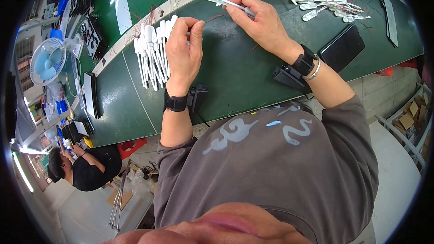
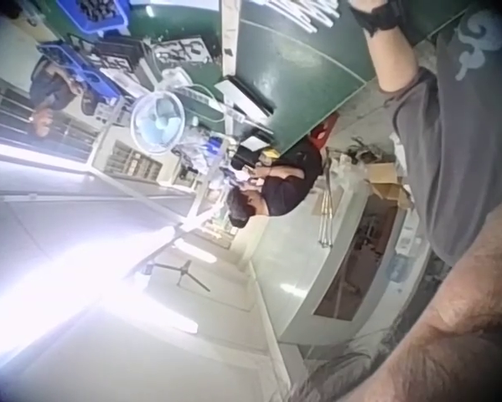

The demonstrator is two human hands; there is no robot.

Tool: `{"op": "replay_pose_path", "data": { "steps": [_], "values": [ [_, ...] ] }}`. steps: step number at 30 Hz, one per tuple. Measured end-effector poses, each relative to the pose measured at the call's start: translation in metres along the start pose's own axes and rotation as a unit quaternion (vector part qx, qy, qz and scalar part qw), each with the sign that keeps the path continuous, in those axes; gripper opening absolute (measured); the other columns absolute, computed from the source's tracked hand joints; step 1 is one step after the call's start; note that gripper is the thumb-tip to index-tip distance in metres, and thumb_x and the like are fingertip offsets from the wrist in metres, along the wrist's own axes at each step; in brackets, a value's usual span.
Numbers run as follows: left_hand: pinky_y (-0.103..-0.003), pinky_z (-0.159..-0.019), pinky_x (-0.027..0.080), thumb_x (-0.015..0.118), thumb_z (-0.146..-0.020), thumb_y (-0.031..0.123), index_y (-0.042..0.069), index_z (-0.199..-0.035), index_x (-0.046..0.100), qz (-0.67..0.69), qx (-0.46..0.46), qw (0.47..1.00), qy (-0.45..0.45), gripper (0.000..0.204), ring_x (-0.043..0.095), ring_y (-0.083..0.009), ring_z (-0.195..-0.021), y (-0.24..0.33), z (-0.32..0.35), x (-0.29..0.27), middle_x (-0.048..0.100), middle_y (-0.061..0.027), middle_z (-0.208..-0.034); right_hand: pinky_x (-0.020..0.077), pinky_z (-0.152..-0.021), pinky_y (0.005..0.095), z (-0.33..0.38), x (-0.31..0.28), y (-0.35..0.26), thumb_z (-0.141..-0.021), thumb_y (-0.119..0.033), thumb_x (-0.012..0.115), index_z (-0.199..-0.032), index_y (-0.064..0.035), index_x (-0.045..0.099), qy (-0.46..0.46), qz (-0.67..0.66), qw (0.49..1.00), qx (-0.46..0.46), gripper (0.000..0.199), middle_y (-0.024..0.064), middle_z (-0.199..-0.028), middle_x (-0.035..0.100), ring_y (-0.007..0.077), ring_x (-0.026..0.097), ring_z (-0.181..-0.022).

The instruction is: The person picks up a white plastic housing and a wire, inserts the wire into the housing, and then aligns and presses a long white plastic rod into the assembly before setting it down.

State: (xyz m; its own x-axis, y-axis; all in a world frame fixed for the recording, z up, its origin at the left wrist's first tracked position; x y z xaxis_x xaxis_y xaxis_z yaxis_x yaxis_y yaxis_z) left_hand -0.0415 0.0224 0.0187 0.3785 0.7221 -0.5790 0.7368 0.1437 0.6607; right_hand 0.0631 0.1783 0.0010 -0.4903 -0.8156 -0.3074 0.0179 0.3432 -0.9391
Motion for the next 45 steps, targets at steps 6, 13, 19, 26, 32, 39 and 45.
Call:
{"op": "replay_pose_path", "data": {
  "steps": [6,13,19,26,32,39,45],
  "values": [
    [-0.029,-0.052,0.042,0.06,-0.097,0.019,0.002,-0.089,0.053,0.133,-0.128,0.982,-0.033,0.02,0.054,-0.0175,-0.055,-0.009,0.006,0.003,0.056,-0.0083,-0.067,0.0376,-0.067,0.0195,0.0,0.004,0.005,-0.098,-0.02,0.055,-0.109,-0.0035,0.063,-0.027,0.017,0.999,0.0,0.021,-0.0046,-0.084,0.055,0.0034,0.046,-0.074],
    [-0.021,-0.052,0.04,0.059,-0.099,0.024,0.003,-0.087,0.054,0.333,-0.215,0.918,0.002,0.025,0.053,-0.0062,-0.057,-0.018,0.006,0.004,0.055,-0.0004,-0.064,0.0418,-0.079,0.0219,0.002,0.011,0.006,-0.096,-0.011,0.05,-0.117,-0.0032,0.055,-0.074,-0.075,0.994,0.002,0.023,-0.0007,-0.091,0.06,0.0059,0.053,-0.084],
    [-0.02,-0.052,0.04,0.06,-0.098,0.024,0.003,-0.088,0.055,0.317,-0.216,0.923,0.01,0.024,0.052,-0.0055,-0.058,-0.017,0.004,0.003,0.055,0.0008,-0.066,0.0422,-0.08,0.0228,0.003,0.016,0.014,-0.092,-0.008,0.05,-0.114,-0.0034,0.051,-0.125,-0.112,0.985,0.024,0.023,0.0014,-0.099,0.059,0.0072,0.054,-0.085],
    [-0.02,-0.054,0.044,0.061,-0.098,0.024,0.001,-0.098,0.059,0.297,-0.221,0.928,0.045,0.023,0.056,-0.0065,-0.06,-0.015,0.003,-0.001,0.059,-0.0008,-0.07,0.0427,-0.077,0.0213,0.003,0.016,0.021,-0.092,-0.009,0.052,-0.114,-0.0038,0.051,-0.134,-0.112,0.984,0.042,0.023,0.002,-0.104,0.059,0.0059,0.053,-0.085],
    [-0.021,-0.056,0.048,0.062,-0.097,0.025,0.0,-0.112,0.06,0.315,-0.22,0.909,0.164,0.029,0.059,-0.0074,-0.063,0.002,0.0,0.003,0.065,-0.0038,-0.078,0.0478,-0.084,0.0241,-0.002,0.015,0.033,-0.097,-0.016,0.054,-0.12,-0.0026,0.051,-0.157,-0.41,0.869,0.229,0.027,0.0085,-0.117,0.061,0.0104,0.058,-0.095],
    [-0.022,-0.053,0.049,0.059,-0.098,0.022,-0.001,-0.11,0.062,0.259,-0.259,0.929,-0.057,0.026,0.059,-0.007,-0.06,-0.01,0.014,0.022,0.068,-0.0068,-0.085,0.0437,-0.105,0.0332,-0.007,0.013,0.024,-0.1,-0.017,0.05,-0.125,0.0015,0.047,-0.11,-0.529,0.819,0.193,0.031,0.0151,-0.13,0.056,0.0201,0.056,-0.117],
    [-0.022,-0.052,0.05,0.056,-0.099,0.022,-0.003,-0.109,0.064,0.339,-0.313,0.859,-0.223,0.028,0.059,-0.0075,-0.06,0.005,0.028,0.049,0.069,-0.0085,-0.087,0.0429,-0.109,0.0361,-0.008,0.009,0.029,-0.102,-0.018,0.049,-0.124,0.0003,0.047,-0.07,-0.567,0.8,0.185,0.029,0.0176,-0.134,0.053,0.0235,0.055,-0.122]
  ]
}}
Point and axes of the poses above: each hand's wrist, its own z-axis away from the middle knuckle, its own x-axis out of the palm, y = z × x, the point moved 4 cm from there along -z, towards the middle knuckle
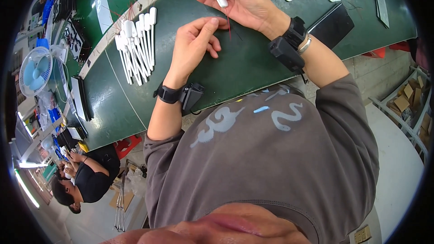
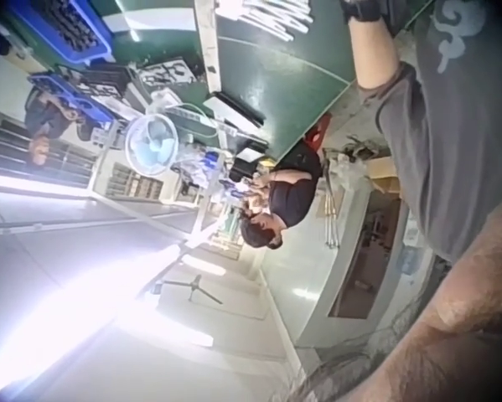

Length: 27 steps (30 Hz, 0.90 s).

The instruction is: The person picks up a white plastic housing and a wire, inserts the wire into the housing, and then aligns and presses a long white plastic rod into the assembly before setting it down.

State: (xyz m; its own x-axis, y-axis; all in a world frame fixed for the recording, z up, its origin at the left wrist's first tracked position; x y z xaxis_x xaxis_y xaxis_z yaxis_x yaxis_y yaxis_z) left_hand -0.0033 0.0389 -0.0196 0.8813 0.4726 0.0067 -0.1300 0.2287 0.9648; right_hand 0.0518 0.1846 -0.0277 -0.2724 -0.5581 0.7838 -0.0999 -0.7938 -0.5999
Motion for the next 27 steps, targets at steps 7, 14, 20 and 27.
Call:
{"op": "replay_pose_path", "data": {
  "steps": [7,14,20,27],
  "values": [
    [-0.021,-0.05,0.053,0.055,-0.098,0.022,-0.007,-0.112,0.061,0.266,-0.116,0.949,-0.121,0.033,0.064,-0.0108,-0.06,-0.001,0.001,0.014,0.071,-0.0141,-0.091,0.0517,-0.096,0.031,-0.001,-0.005,0.002,-0.099,-0.008,0.052,-0.12,0.0005,0.052,-0.017,-0.05,0.998,0.017,0.023,0.0137,-0.114,0.061,0.0239,0.063,-0.107],
    [-0.02,-0.046,0.052,0.056,-0.098,0.023,-0.006,-0.11,0.062,0.253,-0.121,0.945,-0.166,0.032,0.065,-0.0112,-0.057,-0.007,0.001,0.01,0.072,-0.0145,-0.092,0.0527,-0.095,0.0342,0.002,-0.002,0.004,-0.101,-0.011,0.049,-0.119,0.0002,0.052,-0.034,-0.05,0.997,0.045,0.021,0.015,-0.118,0.061,0.023,0.063,-0.106],
    [-0.019,-0.046,0.051,0.057,-0.098,0.024,-0.005,-0.108,0.064,0.226,-0.104,0.953,-0.172,0.032,0.065,-0.0104,-0.057,-0.006,0.002,0.007,0.073,-0.0144,-0.092,0.0531,-0.094,0.0341,0.011,0.032,-0.013,-0.102,-0.013,0.048,-0.115,-0.0014,0.054,0.016,0.086,0.996,0.003,0.019,0.0145,-0.116,0.063,0.0224,0.064,-0.103],
    [-0.019,-0.047,0.051,0.057,-0.098,0.026,-0.005,-0.108,0.064,0.229,-0.117,0.953,-0.156,0.033,0.065,-0.0095,-0.06,0.001,0.009,0.014,0.073,-0.0139,-0.094,0.0459,-0.107,0.0366,0.006,0.016,-0.01,-0.102,-0.022,0.048,-0.121,-0.0016,0.048,-0.054,0.109,0.992,-0.04,0.028,0.0197,-0.137,0.05,0.0249,0.056,-0.12]
  ]
}}
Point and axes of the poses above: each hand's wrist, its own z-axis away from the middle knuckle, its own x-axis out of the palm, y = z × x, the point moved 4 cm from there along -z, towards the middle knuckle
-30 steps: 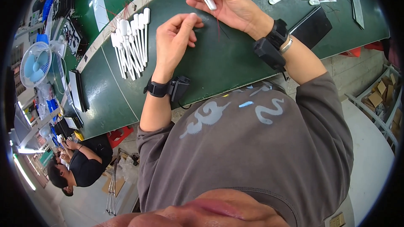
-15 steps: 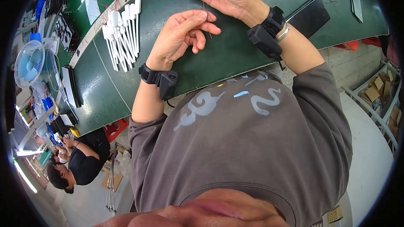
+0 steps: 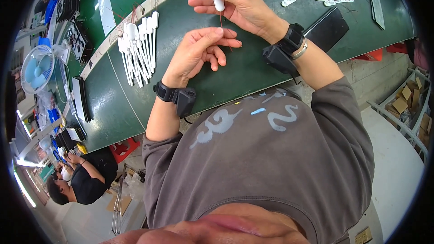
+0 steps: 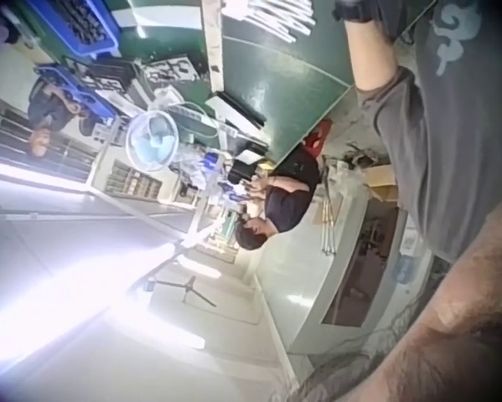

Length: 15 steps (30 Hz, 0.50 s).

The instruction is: The person picks up a white plastic housing and a wire, inserts the wire into the housing, and then aligns and presses a long white plastic rod into the assembly before setting it down.

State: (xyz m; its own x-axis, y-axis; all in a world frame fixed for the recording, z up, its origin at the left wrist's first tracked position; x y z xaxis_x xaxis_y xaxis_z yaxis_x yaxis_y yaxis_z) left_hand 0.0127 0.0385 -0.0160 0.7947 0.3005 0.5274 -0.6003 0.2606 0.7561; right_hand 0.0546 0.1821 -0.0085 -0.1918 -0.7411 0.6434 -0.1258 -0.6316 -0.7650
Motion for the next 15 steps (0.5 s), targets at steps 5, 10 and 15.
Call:
{"op": "replay_pose_path", "data": {
  "steps": [5,10,15],
  "values": [
    [-0.018,-0.046,0.049,0.057,-0.098,0.027,-0.005,-0.108,0.064,0.034,0.006,0.999,0.007,0.034,0.064,-0.0088,-0.059,0.001,-0.003,-0.001,0.072,-0.0139,-0.095,0.0486,-0.103,0.0367,-0.001,0.0,0.003,-0.103,-0.026,0.048,-0.118,-0.0031,0.049,0.018,0.024,1.0,0.004,0.027,0.0213,-0.14,0.048,0.0248,0.057,-0.12],
    [-0.018,-0.045,0.046,0.056,-0.099,0.026,-0.004,-0.109,0.064,-0.012,0.044,0.998,0.031,0.033,0.061,-0.008,-0.057,0.006,-0.005,-0.014,0.072,-0.0139,-0.094,0.0466,-0.104,0.0369,-0.005,0.001,0.0,-0.103,-0.027,0.048,-0.127,-0.0006,0.047,-0.027,0.031,0.999,0.032,0.036,0.0211,-0.137,0.051,0.025,0.057,-0.12],
    [-0.019,-0.046,0.045,0.054,-0.1,0.024,-0.003,-0.11,0.064,-0.032,0.089,0.993,0.075,0.03,0.06,-0.008,-0.058,0.015,0.001,-0.018,0.072,-0.0135,-0.094,0.0454,-0.103,0.0364,0.001,0.012,-0.002,-0.104,-0.026,0.045,-0.137,0.0014,0.043,-0.074,0.021,0.996,0.039,0.043,0.0189,-0.13,0.056,0.024,0.058,-0.117]
  ]
}}
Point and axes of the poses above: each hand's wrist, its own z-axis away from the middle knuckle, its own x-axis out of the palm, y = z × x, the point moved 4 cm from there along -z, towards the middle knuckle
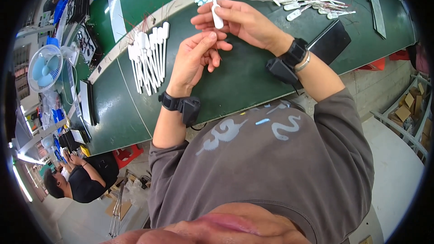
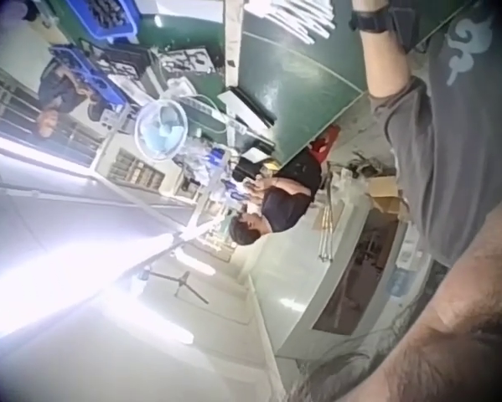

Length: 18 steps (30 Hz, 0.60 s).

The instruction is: The person picks up a white plastic housing and a wire, inserts the wire into the housing, and then aligns and presses a long white plastic rod into the assembly before setting it down.

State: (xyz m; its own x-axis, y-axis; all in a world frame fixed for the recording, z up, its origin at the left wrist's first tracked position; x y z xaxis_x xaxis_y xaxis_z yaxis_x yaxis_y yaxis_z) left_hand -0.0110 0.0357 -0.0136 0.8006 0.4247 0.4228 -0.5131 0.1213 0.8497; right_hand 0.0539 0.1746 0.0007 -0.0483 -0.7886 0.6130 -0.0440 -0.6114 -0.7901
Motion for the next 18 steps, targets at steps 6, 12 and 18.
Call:
{"op": "replay_pose_path", "data": {
  "steps": [6,12,18],
  "values": [
    [-0.022,-0.047,0.046,0.057,-0.098,0.018,0.0,-0.109,0.066,-0.167,0.082,0.976,0.115,0.024,0.061,-0.0096,-0.057,0.008,0.006,0.002,0.073,-0.0096,-0.09,0.0466,-0.099,0.0344,0.005,0.005,-0.015,-0.104,-0.027,0.045,-0.138,0.0007,0.042,0.026,0.129,0.991,-0.038,0.044,0.0146,-0.126,0.06,0.0205,0.06,-0.111],
    [-0.026,-0.05,0.046,0.062,-0.093,0.013,0.002,-0.103,0.07,-0.387,0.192,0.883,0.182,0.017,0.06,-0.0082,-0.058,0.018,0.01,-0.001,0.072,-0.0086,-0.084,0.0482,-0.093,0.0326,0.002,0.0,-0.014,-0.104,-0.027,0.045,-0.137,-0.0027,0.043,0.035,0.111,0.992,-0.046,0.042,0.0116,-0.124,0.061,0.0161,0.061,-0.105],
    [-0.024,-0.054,0.046,0.063,-0.092,0.014,0.001,-0.103,0.07,-0.285,0.165,0.93,0.166,0.018,0.06,-0.007,-0.059,0.013,0.007,0.0,0.071,-0.0077,-0.08,0.0496,-0.087,0.0294,0.0,-0.007,-0.011,-0.104,-0.026,0.045,-0.135,-0.0046,0.045,0.038,0.107,0.992,-0.063,0.038,0.0116,-0.124,0.061,0.0138,0.061,-0.099]
  ]
}}
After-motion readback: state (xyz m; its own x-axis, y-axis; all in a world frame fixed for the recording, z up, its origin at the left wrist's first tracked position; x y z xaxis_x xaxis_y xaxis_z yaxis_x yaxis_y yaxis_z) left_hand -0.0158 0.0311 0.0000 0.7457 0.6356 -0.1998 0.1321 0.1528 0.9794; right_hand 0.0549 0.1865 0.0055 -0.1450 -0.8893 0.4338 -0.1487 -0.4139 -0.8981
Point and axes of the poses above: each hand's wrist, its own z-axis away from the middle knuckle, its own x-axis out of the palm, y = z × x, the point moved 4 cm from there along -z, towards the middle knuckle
